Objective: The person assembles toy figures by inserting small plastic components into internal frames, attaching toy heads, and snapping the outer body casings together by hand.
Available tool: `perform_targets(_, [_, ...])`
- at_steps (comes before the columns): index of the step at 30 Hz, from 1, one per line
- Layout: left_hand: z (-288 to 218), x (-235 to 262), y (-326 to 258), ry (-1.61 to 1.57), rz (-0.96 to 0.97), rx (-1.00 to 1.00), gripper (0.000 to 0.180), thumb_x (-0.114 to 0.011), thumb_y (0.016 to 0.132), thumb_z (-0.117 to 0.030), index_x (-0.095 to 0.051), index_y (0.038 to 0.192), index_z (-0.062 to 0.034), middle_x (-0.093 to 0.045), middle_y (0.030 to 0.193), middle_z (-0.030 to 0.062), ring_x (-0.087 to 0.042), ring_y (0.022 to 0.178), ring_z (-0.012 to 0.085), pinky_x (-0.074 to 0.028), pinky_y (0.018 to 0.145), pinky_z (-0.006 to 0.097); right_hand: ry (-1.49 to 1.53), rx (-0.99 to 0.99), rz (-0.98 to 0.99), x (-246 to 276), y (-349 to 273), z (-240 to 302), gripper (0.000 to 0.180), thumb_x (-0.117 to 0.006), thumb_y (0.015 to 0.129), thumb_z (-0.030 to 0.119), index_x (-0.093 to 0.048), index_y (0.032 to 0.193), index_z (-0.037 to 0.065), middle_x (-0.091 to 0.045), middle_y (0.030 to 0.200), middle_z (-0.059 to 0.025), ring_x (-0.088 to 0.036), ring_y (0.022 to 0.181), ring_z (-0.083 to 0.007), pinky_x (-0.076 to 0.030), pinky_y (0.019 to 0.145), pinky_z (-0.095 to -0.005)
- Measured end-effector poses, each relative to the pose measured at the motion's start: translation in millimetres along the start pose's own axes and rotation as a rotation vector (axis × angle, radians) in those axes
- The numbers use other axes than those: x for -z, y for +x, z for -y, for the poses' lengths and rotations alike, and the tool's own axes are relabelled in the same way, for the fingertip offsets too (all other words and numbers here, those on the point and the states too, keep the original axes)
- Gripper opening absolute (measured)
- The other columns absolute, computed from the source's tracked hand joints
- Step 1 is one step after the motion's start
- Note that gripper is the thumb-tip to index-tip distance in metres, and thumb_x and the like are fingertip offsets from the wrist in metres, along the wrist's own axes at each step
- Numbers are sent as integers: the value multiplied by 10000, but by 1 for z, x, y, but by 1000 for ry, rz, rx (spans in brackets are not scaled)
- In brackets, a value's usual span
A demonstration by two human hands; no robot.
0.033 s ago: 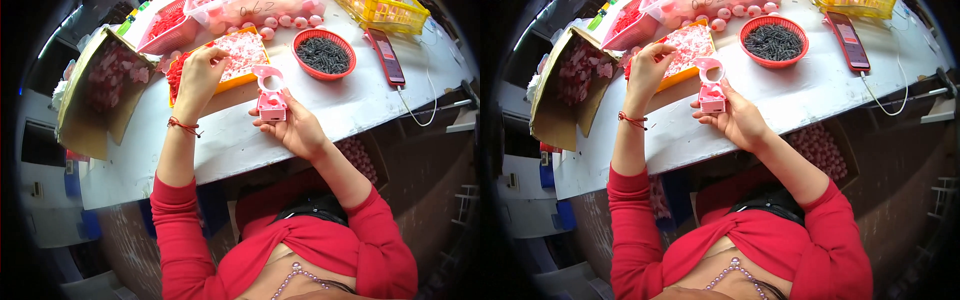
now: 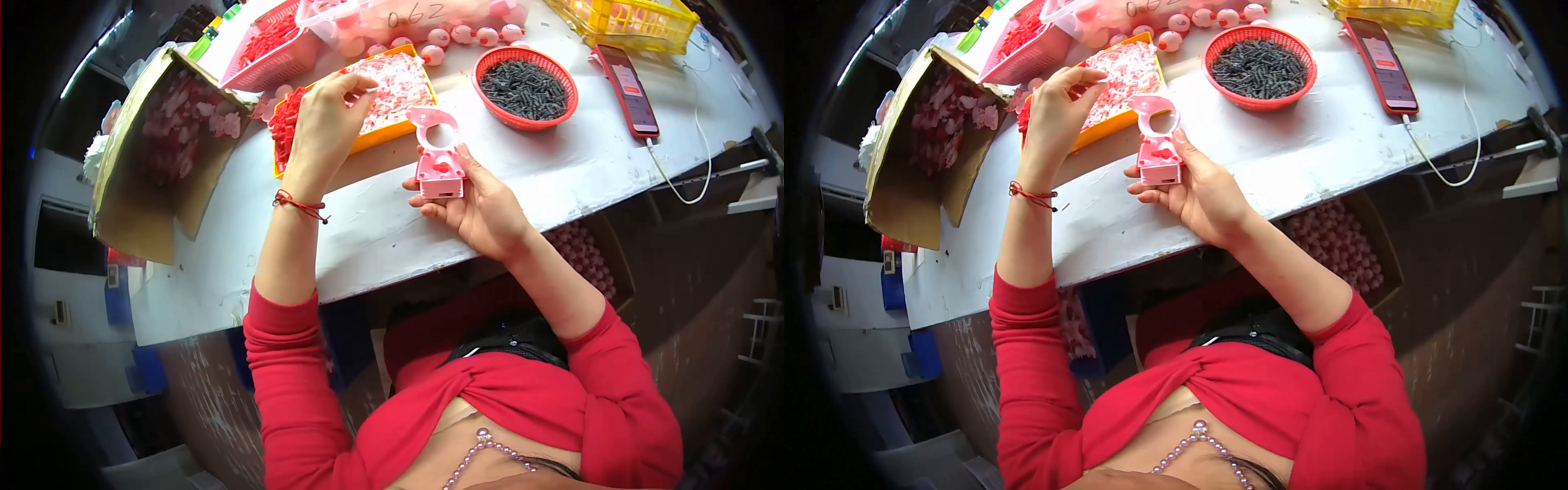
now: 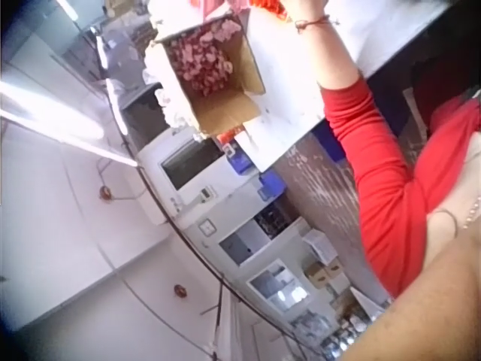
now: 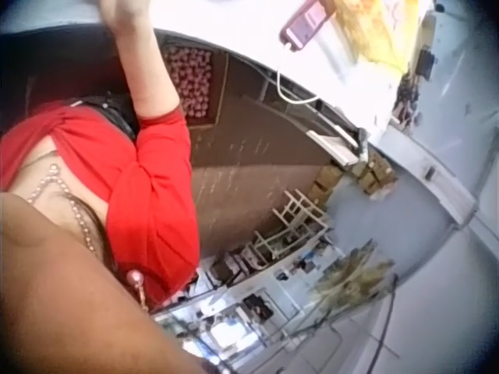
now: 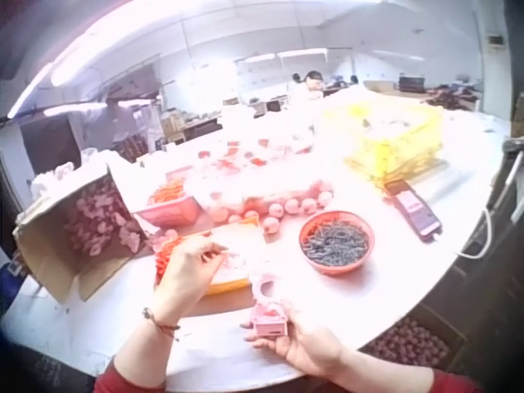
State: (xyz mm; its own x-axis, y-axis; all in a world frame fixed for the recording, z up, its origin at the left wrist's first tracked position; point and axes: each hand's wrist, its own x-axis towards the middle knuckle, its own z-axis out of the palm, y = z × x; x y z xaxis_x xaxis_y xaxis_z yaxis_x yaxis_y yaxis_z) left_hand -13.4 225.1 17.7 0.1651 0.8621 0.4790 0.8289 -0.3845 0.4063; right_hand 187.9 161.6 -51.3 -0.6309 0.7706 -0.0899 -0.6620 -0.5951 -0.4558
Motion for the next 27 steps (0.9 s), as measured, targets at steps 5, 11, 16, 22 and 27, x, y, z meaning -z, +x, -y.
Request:
perform_targets(5, [-24, -11, 32, 31, -11, -304, 139, -626, 811, -47, -658, 938, 1, -664, 867, 117, -647, 763, 193, -503, 687, 289, -40, 34, 1, 0, -2, -2, 466, -266, 1007, 384, -411, 1252, 15, -577, 1097, -228, -616, 900, -267, -511, 775, -339])
perform_targets(11, [-7, -28, 94, -38, 51, -274, 212, -564, 794, -79, -683, 966, -48, -664, 880, 190, -661, 817, 310, -519, 760, 341, 40, 91, 0, -1, -2, -1, 483, -265, 1006, 397, -419, 1213, -11, -588, 1056, -205, -621, 901, -266, -503, 792, -356])
perform_targets(16, [-12, -74, 101, 427, 169, -275, 284, -621, 745, -231, -686, 995, -116, -672, 890, 139, -624, 892, 307, -439, 853, 424, 36, 97, 3, 2, -1, -1, 486, -268, 1007, 395, -406, 1225, -17, -587, 1066, -205, -624, 897, -260, -508, 789, -345])
perform_targets(22, [-16, -72, 97, 301, 170, -287, 284, -649, 766, -226, -664, 1029, -121, -652, 926, 151, -613, 912, 312, -457, 822, 391, 66, 91, -11, 2, -4, 2, 475, -275, 1007, 389, -414, 1223, -11, -587, 1065, -202, -622, 897, -261, -505, 784, -346])
perform_targets(27, [-39, 1, 39, -564, 234, -108, 328, -669, 816, -56, -627, 1141, -80, -539, 1091, 77, -584, 903, 99, -497, 791, 242, 14, 56, 36, 4, -3, -6, 480, -288, 1001, 401, -432, 1224, 2, -579, 1086, -206, -614, 915, -259, -502, 768, -326])
